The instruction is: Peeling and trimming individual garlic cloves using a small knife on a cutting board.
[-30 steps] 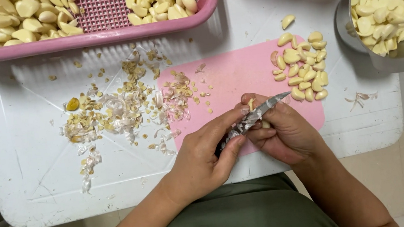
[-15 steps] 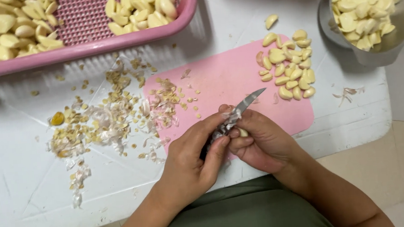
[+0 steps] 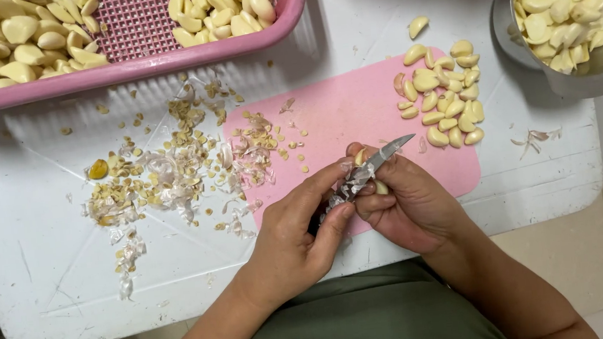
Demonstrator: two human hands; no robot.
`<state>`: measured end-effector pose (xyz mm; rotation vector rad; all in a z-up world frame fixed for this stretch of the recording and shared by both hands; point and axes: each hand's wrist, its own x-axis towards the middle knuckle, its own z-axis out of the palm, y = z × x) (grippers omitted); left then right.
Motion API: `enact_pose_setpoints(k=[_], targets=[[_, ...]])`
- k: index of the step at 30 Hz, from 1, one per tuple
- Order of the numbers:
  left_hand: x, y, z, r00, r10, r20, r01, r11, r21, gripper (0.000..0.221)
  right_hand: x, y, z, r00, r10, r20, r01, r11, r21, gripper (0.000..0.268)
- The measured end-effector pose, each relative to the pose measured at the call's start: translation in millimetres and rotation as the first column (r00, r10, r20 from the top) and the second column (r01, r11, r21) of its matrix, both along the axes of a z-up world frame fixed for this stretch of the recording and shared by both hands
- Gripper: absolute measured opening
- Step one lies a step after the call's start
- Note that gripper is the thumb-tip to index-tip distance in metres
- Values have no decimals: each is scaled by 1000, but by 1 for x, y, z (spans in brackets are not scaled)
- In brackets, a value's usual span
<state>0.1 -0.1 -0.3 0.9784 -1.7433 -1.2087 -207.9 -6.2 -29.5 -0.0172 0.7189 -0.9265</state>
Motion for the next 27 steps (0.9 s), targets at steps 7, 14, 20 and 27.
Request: enact_pose_setpoints(k=[7, 14, 20, 27], targets=[[0, -1, -3, 997, 19, 71, -12, 995, -96, 37, 8, 4, -2, 997, -60, 52, 57, 997, 42, 27], [-1, 1, -6, 991, 86, 106, -68, 985, -161, 36, 14, 9, -15, 996, -81, 48, 79, 996, 38, 22], [-2, 1, -7, 986, 130, 100, -116, 984, -136, 34, 19, 9, -16, 996, -89, -15, 89, 996, 11, 11], [1, 2, -11, 982, 160, 103, -168, 983, 73, 34, 27, 6, -9, 974, -55, -219, 22, 988, -153, 12]])
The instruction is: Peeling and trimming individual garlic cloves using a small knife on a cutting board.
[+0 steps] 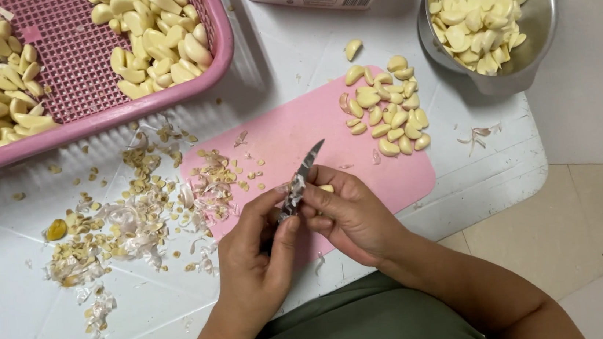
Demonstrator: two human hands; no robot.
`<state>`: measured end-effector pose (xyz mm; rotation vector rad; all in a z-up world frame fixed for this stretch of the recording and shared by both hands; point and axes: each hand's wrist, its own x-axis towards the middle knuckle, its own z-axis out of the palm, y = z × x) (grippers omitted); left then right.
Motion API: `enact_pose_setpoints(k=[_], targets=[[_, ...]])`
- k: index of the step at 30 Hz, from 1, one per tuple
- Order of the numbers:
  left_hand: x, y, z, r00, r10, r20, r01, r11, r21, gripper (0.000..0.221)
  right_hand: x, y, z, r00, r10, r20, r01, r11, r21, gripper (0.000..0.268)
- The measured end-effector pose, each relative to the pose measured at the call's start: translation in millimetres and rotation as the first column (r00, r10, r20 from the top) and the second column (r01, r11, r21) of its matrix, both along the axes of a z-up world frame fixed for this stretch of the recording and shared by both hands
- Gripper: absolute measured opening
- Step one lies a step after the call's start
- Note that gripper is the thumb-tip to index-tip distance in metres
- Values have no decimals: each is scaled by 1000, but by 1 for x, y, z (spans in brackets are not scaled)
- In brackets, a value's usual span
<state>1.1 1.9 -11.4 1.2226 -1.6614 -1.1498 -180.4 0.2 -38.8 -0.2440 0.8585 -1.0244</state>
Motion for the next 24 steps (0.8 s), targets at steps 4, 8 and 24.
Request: enact_pose_setpoints(k=[4, 8, 24], targets=[[1, -5, 6, 992, 16, -124, -4, 995, 99, 35, 0, -2, 6, 999, 30, -34, -31, 999, -24, 14], [3, -6, 3, 977, 128, -169, -90, 973, 213, 34, -15, -27, 24, 997, -10, 72, 3, 995, 100, 20], [10, -8, 9, 931, 147, -334, -42, 952, 302, 42, -1, -144, 82, 925, 377, 36, -324, 836, -443, 74]])
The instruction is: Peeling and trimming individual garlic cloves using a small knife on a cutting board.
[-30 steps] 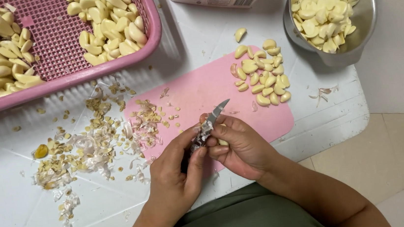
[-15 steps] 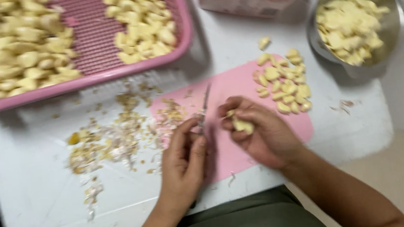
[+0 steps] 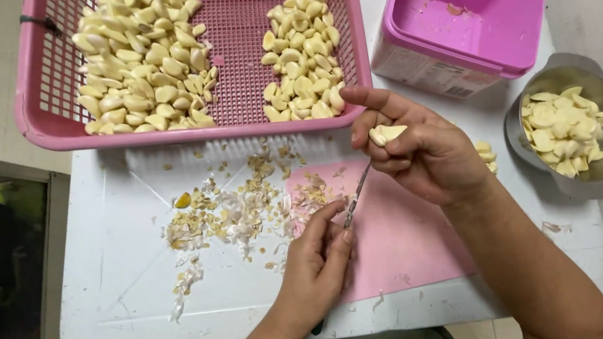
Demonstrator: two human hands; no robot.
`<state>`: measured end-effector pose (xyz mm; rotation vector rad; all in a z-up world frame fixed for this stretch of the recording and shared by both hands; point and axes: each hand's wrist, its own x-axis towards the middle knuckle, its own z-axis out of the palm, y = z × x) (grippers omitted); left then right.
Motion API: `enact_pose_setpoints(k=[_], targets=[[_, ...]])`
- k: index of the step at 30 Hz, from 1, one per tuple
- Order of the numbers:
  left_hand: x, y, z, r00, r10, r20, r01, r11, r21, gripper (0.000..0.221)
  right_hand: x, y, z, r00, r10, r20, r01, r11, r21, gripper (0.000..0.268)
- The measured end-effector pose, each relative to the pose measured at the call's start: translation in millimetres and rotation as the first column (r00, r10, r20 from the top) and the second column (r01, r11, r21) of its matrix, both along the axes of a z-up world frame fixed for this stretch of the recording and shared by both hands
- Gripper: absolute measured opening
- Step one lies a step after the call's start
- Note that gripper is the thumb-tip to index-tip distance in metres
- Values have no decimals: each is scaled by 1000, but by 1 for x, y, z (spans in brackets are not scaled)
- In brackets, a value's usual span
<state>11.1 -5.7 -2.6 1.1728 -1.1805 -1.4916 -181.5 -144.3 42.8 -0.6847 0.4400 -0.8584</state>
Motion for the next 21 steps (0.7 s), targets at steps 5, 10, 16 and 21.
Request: enact_pose_setpoints(k=[5, 10, 16, 21], targets=[[1, 2, 4, 996, 59, -71, -64, 996, -58, 39, 0, 13, 5, 988, -14, -151, 4, 998, -67, 73], [7, 8, -3, 992, 129, 7, -122, 958, -260, 38, 1, 35, 7, 872, -56, -486, -14, 990, -140, 67], [5, 7, -2, 990, 49, 130, 2, 929, -370, 42, 2, 57, -6, 900, 83, -428, -104, 994, -27, 66], [3, 7, -8, 995, -8, 103, 47, 923, -383, 41, 3, 65, -2, 841, 80, -535, -144, 986, -79, 72]])
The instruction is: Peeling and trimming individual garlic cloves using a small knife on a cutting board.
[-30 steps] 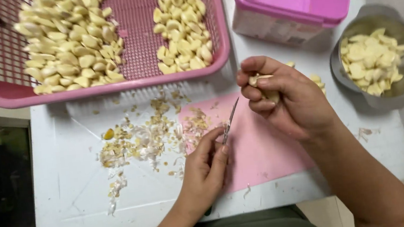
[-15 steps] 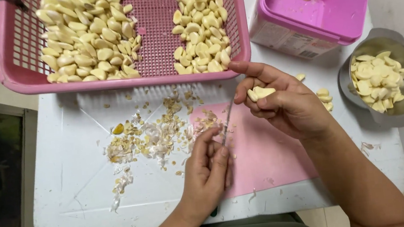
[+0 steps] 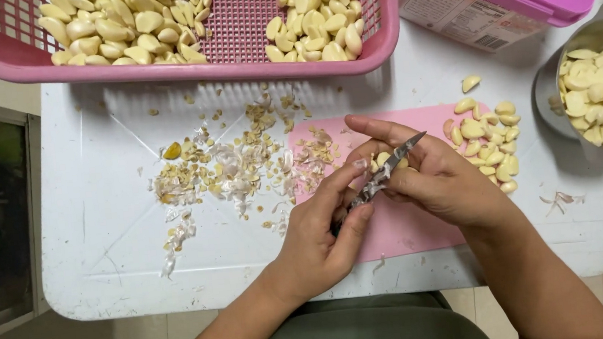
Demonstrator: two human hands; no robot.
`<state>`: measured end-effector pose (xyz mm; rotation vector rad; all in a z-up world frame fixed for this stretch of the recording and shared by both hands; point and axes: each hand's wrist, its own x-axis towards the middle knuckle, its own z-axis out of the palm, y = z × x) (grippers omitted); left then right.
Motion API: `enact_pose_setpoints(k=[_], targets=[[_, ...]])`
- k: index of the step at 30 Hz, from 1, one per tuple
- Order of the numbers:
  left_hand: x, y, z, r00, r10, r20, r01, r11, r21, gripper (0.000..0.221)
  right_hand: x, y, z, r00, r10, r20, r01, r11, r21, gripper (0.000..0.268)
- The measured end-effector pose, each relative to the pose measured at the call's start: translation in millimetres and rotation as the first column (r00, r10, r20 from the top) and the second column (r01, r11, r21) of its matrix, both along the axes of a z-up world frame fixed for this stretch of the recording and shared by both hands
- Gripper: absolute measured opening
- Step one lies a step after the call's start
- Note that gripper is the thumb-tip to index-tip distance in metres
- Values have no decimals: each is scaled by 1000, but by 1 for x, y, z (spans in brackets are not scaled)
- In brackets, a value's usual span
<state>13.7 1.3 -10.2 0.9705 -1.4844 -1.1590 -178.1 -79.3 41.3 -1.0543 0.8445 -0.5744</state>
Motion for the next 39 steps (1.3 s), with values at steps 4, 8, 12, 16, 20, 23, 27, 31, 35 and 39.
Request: enact_pose_setpoints(k=[4, 8, 12, 16, 20, 23, 27, 31, 35, 39], targets=[[0, 0, 1, 1000, 9, 24, -9, 1000, -5, 42, 1, 2, 0, 1000, -26, -15, 26, 1000, 15, 68], [0, -3, 5, 997, 29, 70, -25, 998, -50, 37, 2, 3, -1, 999, -31, -38, 31, 999, -16, 67], [-1, -5, 7, 994, 69, 89, -60, 994, -95, 31, 4, 6, -6, 996, -82, -42, 82, 997, -12, 66], [1, -5, 5, 995, 67, 73, -62, 996, -61, 32, 1, 7, -10, 995, -104, 7, 104, 994, 23, 66], [4, -4, 6, 996, 73, -52, -67, 991, 119, 33, -2, 5, -14, 986, -123, 113, 106, 984, 145, 66], [4, -2, 6, 980, 68, -189, -37, 986, 164, 34, -4, 3, -20, 964, -183, 194, 125, 952, 280, 68], [3, 0, 4, 949, 95, -300, -35, 979, 198, 34, -12, 2, -35, 861, -315, 399, 96, 871, 482, 71], [2, -2, 1, 966, 79, -247, -38, 985, 169, 36, -19, 3, -53, 829, -339, 444, 70, 852, 519, 66], [-3, -4, -8, 941, 57, -332, -37, 997, 67, 40, -21, 7, -70, 866, -365, 341, 199, 878, 436, 48], [-3, -4, -13, 921, 43, -388, 1, 994, 114, 41, -21, 8, -76, 864, -408, 295, 243, 850, 467, 37]])
